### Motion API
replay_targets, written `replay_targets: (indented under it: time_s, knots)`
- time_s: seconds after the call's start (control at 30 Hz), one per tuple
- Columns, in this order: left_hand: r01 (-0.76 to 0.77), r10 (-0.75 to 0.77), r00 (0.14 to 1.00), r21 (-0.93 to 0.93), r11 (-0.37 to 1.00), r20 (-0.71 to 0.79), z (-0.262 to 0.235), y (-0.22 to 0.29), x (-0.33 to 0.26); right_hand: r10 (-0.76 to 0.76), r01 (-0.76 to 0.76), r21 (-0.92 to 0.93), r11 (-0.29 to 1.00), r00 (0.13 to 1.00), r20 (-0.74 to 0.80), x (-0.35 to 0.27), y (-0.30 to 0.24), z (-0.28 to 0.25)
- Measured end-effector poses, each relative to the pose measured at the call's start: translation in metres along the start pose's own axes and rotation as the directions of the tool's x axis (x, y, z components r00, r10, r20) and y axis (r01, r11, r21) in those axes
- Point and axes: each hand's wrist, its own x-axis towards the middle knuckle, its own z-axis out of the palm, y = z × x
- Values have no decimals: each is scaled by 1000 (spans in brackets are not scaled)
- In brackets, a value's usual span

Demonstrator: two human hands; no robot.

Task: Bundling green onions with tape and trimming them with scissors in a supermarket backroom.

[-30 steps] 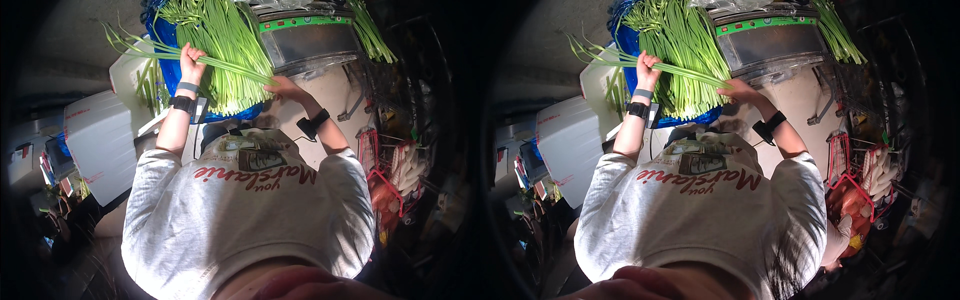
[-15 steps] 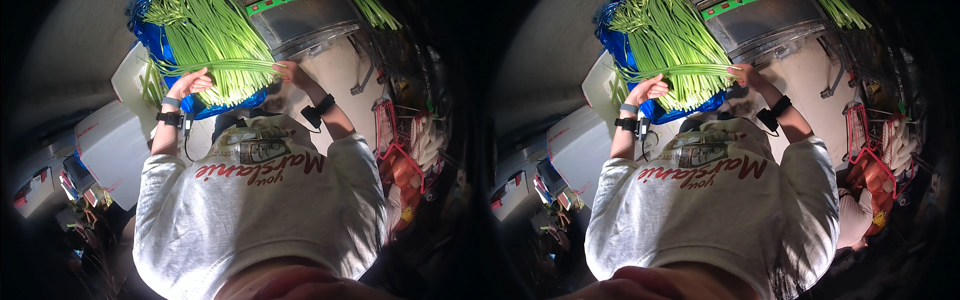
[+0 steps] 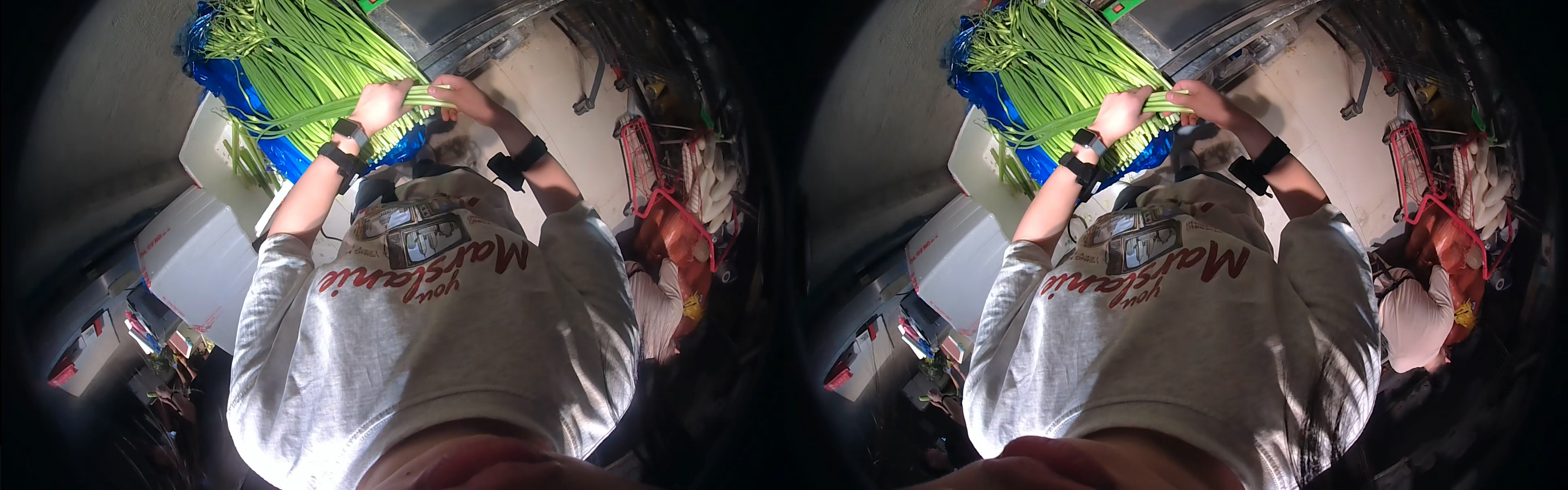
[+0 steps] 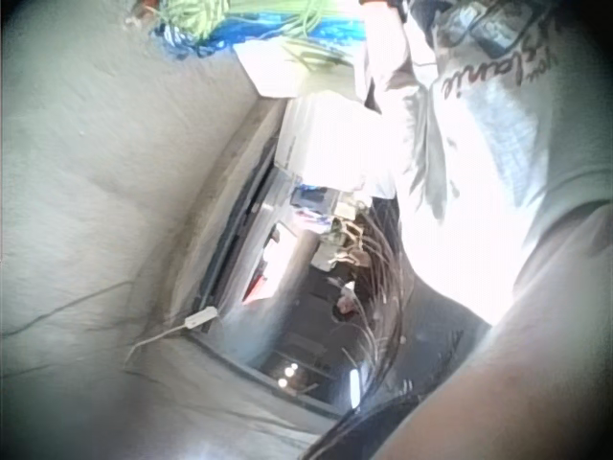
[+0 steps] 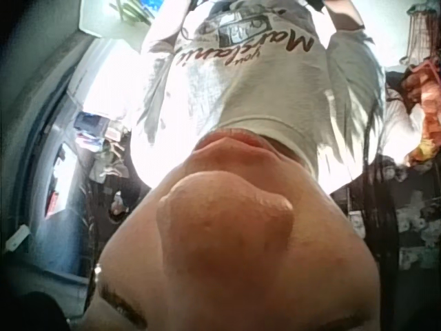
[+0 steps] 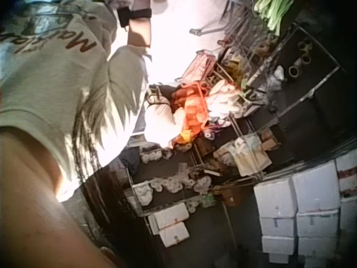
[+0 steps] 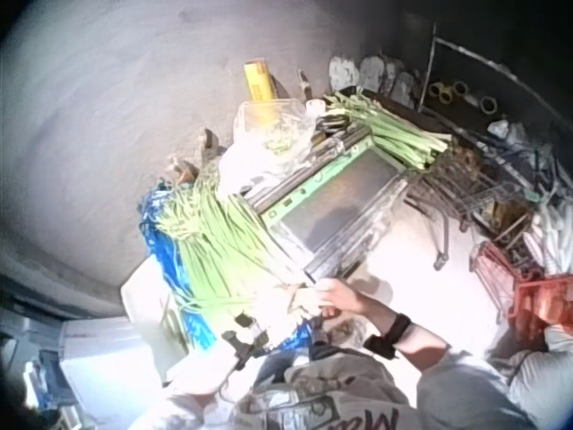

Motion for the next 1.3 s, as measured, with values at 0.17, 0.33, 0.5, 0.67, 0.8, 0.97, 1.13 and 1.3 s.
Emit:
replay_targets:
  time_s: [0.17,0.33,0.5,0.67,0.8,0.97,1.13,1.3]
  knots:
    - [54,-53,996,-3,999,65,-1,-2,4,22,-21,12,1000,997,-77,2,12,3]
    - [103,-101,994,-49,993,46,0,0,6,-33,56,134,989,985,-170,2,24,-3]
    - [124,-123,992,-55,991,27,2,1,4,64,94,431,898,939,-337,-6,12,-12]
    - [106,-104,994,-53,993,44,-1,13,5,-75,148,261,954,959,-272,6,10,12]
    - [73,-72,997,-8,997,23,6,22,12,-87,140,92,986,897,-433,23,2,18]
    - [55,-55,998,-42,998,-2,7,12,7,-161,128,-111,985,912,-377,10,-7,31]
    - [112,-108,990,-38,993,96,-3,19,16,-666,291,-798,527,725,-176,2,1,30]
    - [57,-47,996,-159,986,69,-20,8,-3,-237,115,-326,938,899,-367,-18,-19,36]
